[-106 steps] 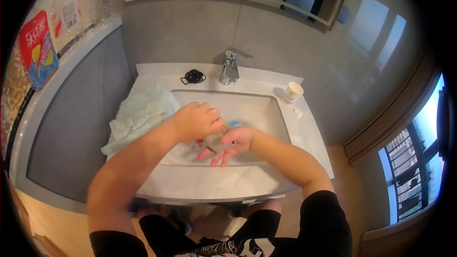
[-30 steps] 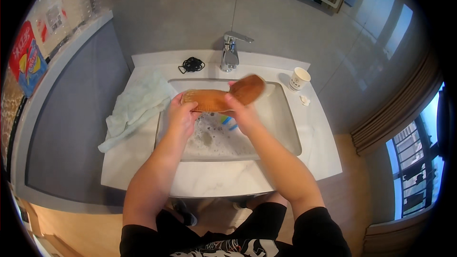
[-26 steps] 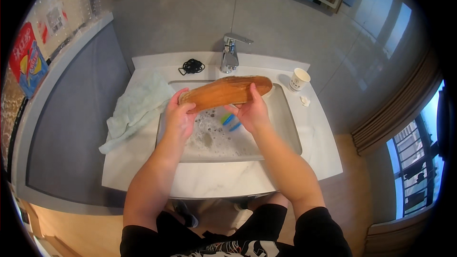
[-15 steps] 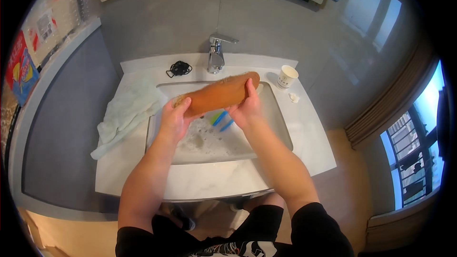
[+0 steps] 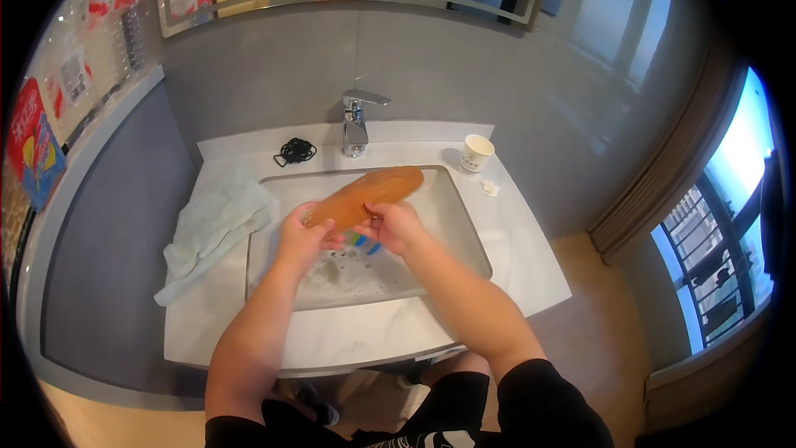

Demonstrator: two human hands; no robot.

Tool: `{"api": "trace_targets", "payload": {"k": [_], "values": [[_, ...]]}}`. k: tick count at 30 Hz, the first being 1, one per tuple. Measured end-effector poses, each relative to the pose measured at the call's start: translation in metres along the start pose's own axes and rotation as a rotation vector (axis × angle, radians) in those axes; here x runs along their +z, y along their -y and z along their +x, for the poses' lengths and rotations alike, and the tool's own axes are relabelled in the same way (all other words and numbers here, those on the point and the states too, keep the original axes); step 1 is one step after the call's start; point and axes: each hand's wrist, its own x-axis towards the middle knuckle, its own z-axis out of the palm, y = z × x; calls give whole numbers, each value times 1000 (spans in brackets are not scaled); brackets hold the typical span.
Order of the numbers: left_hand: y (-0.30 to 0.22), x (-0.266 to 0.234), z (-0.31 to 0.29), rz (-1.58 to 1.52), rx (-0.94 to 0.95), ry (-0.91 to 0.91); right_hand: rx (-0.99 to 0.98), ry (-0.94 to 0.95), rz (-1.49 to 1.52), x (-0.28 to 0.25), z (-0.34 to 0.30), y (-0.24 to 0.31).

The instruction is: The person washes shoe insoles in a sink, applying soap and scrubbing them with a brush.

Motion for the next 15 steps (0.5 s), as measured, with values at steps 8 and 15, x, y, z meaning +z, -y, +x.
{"api": "trace_targets", "payload": {"k": [8,15], "values": [[8,-13,-3,-62,108,-148,-136,-199,103,-29,95,47],[16,-22,5,774,-1,-197,-178,-545,-338,-43,108,57]]}}
